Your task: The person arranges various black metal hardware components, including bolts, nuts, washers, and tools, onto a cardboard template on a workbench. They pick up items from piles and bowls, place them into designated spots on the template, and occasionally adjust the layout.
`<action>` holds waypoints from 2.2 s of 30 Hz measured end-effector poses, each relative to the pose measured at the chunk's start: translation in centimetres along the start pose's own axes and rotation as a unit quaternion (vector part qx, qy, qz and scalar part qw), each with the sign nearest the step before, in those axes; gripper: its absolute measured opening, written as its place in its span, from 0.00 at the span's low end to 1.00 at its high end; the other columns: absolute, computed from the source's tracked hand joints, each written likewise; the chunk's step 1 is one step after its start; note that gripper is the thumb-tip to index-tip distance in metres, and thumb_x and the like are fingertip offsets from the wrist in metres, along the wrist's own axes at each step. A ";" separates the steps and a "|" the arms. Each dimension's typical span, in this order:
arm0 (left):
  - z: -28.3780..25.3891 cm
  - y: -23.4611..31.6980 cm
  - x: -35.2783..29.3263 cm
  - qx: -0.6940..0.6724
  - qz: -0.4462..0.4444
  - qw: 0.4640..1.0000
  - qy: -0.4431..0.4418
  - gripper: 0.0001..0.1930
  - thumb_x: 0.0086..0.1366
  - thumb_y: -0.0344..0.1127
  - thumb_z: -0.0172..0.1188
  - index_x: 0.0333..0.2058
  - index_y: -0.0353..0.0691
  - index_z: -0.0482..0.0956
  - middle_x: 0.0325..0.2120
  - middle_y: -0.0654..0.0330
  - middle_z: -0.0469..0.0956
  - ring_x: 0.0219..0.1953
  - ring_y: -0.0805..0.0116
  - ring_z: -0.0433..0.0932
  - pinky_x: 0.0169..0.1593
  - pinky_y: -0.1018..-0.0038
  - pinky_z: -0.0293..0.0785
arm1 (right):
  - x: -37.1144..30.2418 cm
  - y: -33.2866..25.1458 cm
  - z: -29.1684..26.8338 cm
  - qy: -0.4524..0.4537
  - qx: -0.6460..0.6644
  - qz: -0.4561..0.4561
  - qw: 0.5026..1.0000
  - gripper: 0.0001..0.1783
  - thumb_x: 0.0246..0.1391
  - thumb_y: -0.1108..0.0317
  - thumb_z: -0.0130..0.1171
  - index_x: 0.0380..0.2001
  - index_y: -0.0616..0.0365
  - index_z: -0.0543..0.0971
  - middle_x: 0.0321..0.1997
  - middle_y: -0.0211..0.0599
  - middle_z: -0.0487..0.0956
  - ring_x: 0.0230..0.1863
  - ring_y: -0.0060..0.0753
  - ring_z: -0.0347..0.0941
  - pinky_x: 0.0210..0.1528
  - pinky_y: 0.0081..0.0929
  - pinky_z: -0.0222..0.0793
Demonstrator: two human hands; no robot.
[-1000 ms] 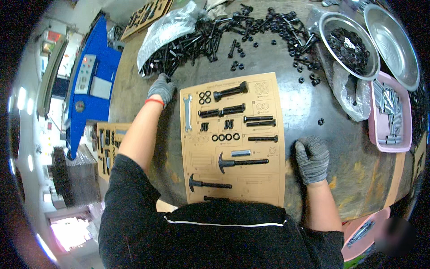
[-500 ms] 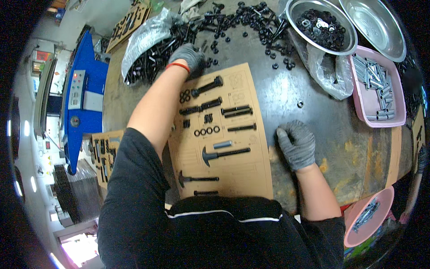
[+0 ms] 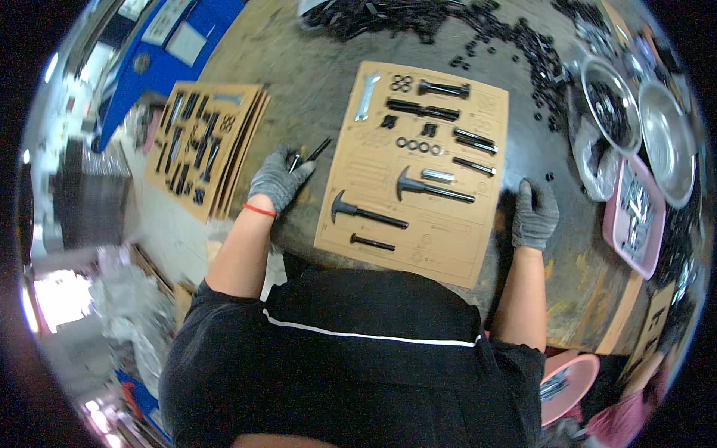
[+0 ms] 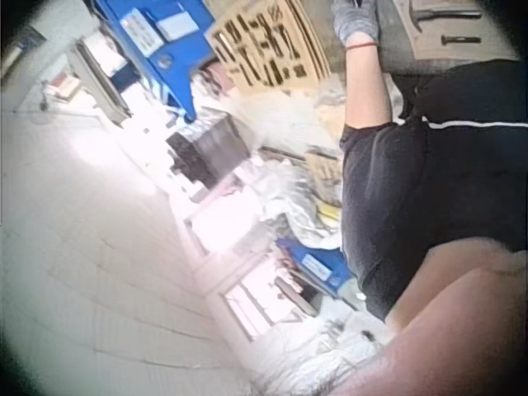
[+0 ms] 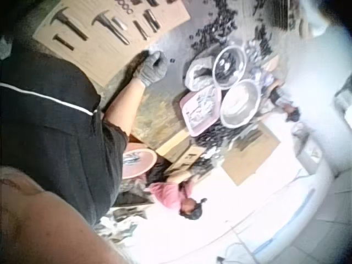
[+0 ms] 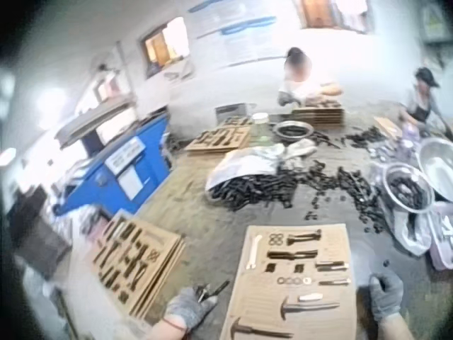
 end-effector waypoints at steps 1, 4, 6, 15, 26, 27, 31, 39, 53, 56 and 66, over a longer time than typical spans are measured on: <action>-0.4 -0.8 -0.1 -0.003 0.023 0.999 0.045 0.25 0.60 0.48 0.58 0.51 0.37 0.71 0.48 0.44 0.73 0.50 0.48 0.72 0.53 0.62 0.68 | -0.2 -0.5 -0.3 0.039 0.010 -0.035 0.999 0.06 0.51 0.69 0.60 0.31 0.60 0.79 0.30 0.41 0.79 0.31 0.36 0.75 0.38 0.29 0.70; -1.6 -2.6 -0.9 -0.076 0.056 0.990 0.102 0.21 0.63 0.44 0.53 0.52 0.41 0.69 0.47 0.44 0.73 0.50 0.46 0.71 0.53 0.60 0.68 | -0.2 -5.5 1.3 -0.031 0.057 -0.092 0.994 0.06 0.50 0.69 0.61 0.31 0.59 0.79 0.30 0.41 0.79 0.31 0.36 0.75 0.38 0.29 0.70; -2.7 -3.7 -1.5 -0.047 0.070 0.989 0.123 0.17 0.65 0.42 0.49 0.48 0.41 0.73 0.43 0.45 0.75 0.46 0.47 0.73 0.49 0.60 0.70 | -0.5 -12.0 3.9 -0.115 0.017 -0.178 0.977 0.05 0.48 0.70 0.62 0.30 0.57 0.80 0.30 0.40 0.79 0.31 0.40 0.76 0.38 0.29 0.72; -5.2 -8.0 -2.8 -0.175 0.039 0.975 0.130 0.11 0.62 0.38 0.58 0.39 0.38 0.77 0.29 0.51 0.79 0.33 0.57 0.78 0.39 0.68 0.73 | -6.0 -29.2 24.3 -0.468 -0.171 -0.332 0.801 0.17 0.50 0.64 0.56 0.45 0.51 0.76 0.41 0.44 0.78 0.44 0.48 0.74 0.46 0.38 0.70; -0.5 -4.6 1.1 -0.063 0.035 0.997 -0.015 0.20 0.51 0.46 0.66 0.39 0.38 0.79 0.32 0.47 0.78 0.38 0.50 0.78 0.43 0.62 0.74 | -4.4 -29.3 25.5 -0.354 0.026 -0.223 0.908 0.08 0.50 0.70 0.52 0.34 0.57 0.75 0.28 0.47 0.78 0.32 0.51 0.76 0.36 0.38 0.72; -0.8 -4.3 1.3 -0.072 0.025 0.997 -0.033 0.20 0.53 0.45 0.65 0.39 0.38 0.79 0.34 0.45 0.78 0.39 0.50 0.78 0.44 0.61 0.74 | -5.2 -30.2 25.2 -0.376 0.032 -0.244 0.893 0.09 0.50 0.70 0.53 0.35 0.57 0.76 0.29 0.48 0.78 0.33 0.51 0.76 0.37 0.38 0.72; -2.1 -5.9 2.4 -0.220 0.068 0.969 0.085 0.16 0.56 0.42 0.62 0.36 0.34 0.78 0.32 0.47 0.79 0.34 0.51 0.79 0.40 0.63 0.75 | -9.4 -30.8 29.5 -0.491 -0.147 -0.350 0.784 0.13 0.52 0.66 0.52 0.41 0.54 0.77 0.37 0.51 0.78 0.41 0.54 0.75 0.43 0.42 0.71; -1.5 -9.3 -2.3 -0.192 0.086 0.974 0.083 0.16 0.52 0.39 0.66 0.35 0.34 0.76 0.29 0.50 0.78 0.33 0.55 0.78 0.39 0.66 0.74 | -7.3 -32.0 28.2 -0.441 -0.046 -0.346 0.827 0.11 0.48 0.64 0.57 0.36 0.53 0.78 0.32 0.46 0.78 0.37 0.54 0.74 0.39 0.40 0.72; 2.1 10.3 -2.2 0.028 0.383 0.922 -0.051 0.11 0.54 0.42 0.62 0.32 0.42 0.81 0.36 0.56 0.76 0.41 0.56 0.76 0.43 0.63 0.74 | 0.3 -20.9 14.3 -0.236 -0.046 -0.153 0.958 0.08 0.49 0.64 0.62 0.28 0.57 0.79 0.31 0.43 0.76 0.36 0.47 0.72 0.42 0.37 0.68; 4.8 11.8 -1.5 0.076 0.404 0.909 -0.062 0.10 0.52 0.39 0.62 0.31 0.42 0.81 0.40 0.57 0.75 0.42 0.57 0.75 0.47 0.65 0.73 | -1.3 -19.8 12.6 -0.277 0.001 -0.139 0.951 0.07 0.46 0.70 0.63 0.29 0.59 0.78 0.31 0.41 0.77 0.35 0.43 0.73 0.41 0.34 0.69; 4.4 10.2 -0.6 0.068 0.311 0.929 -0.186 0.26 0.50 0.42 0.67 0.48 0.40 0.73 0.41 0.49 0.77 0.44 0.52 0.76 0.48 0.63 0.72 | -5.5 -21.5 17.6 -0.334 -0.200 -0.270 0.881 0.10 0.40 0.59 0.63 0.27 0.50 0.81 0.36 0.36 0.76 0.41 0.43 0.72 0.47 0.40 0.66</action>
Point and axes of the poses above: each hand's wrist, its own x-axis towards the middle knuckle, its own z-axis out of the palm, y = z × x, the point moved 9 cm from there along x, towards the middle knuckle
